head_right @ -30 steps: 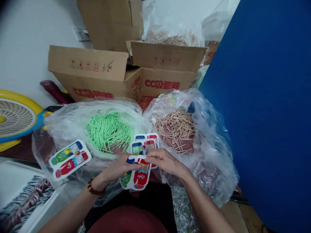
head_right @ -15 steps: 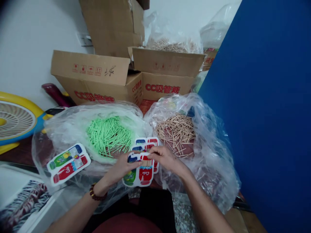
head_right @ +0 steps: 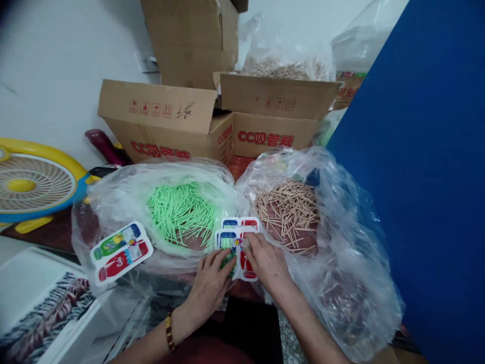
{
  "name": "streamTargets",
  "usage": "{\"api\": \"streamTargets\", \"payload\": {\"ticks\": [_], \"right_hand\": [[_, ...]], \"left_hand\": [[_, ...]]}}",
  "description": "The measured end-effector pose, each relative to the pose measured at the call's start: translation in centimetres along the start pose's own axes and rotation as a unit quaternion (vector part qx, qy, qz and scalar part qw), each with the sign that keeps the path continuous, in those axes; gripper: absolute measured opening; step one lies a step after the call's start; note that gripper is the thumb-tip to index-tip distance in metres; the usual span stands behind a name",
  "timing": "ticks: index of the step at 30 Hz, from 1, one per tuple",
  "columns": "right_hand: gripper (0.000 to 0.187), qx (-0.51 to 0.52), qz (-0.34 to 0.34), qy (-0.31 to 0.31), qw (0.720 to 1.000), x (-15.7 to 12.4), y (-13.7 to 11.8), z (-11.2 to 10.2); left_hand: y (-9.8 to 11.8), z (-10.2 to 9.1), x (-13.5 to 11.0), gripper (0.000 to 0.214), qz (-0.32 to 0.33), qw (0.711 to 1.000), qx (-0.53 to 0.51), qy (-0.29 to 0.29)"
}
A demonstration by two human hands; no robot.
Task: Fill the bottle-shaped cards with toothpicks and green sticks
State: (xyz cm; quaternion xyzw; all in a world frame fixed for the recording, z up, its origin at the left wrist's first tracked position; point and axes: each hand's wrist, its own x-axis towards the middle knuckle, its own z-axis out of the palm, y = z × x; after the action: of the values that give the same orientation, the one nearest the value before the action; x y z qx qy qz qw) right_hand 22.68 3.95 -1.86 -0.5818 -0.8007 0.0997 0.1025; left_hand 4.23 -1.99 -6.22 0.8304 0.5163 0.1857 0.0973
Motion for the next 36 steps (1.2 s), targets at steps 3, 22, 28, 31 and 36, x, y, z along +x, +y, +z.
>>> {"api": "streamTargets", "payload": {"ticks": [3,22,28,31,36], "right_hand": [[0.043,0.021,-0.020,-0.031,0.999,-1.3,0.0,2.2],[0.025,-0.008,-0.145,-0.047,0.988,6.7,-10.1,1.4],[0.023,-0.012,-0.090,-0.090,0.992,12.9,-17.5,5.8],[0.028,-0.029,-0.065,-0.060,0.996,13.8,-19.5,7.8],[0.036,-0.048,-0.024,-0.016,0.998,13.6,-21.1,9.1]], "left_hand": [[-0.1,-0.2,0.7,0.050,-0.005,1.000,-0.006,-0.012],[-17.8,-10.3,-8.6,0.019,-0.213,0.955,0.048,0.200],[-24.2,-12.0,-8.6,0.031,-0.278,0.933,0.145,0.174],[-25.0,-11.2,-8.7,0.036,-0.291,0.935,0.149,0.139],[-25.1,-11.7,-7.7,0.039,-0.312,0.932,0.156,0.101]]}}
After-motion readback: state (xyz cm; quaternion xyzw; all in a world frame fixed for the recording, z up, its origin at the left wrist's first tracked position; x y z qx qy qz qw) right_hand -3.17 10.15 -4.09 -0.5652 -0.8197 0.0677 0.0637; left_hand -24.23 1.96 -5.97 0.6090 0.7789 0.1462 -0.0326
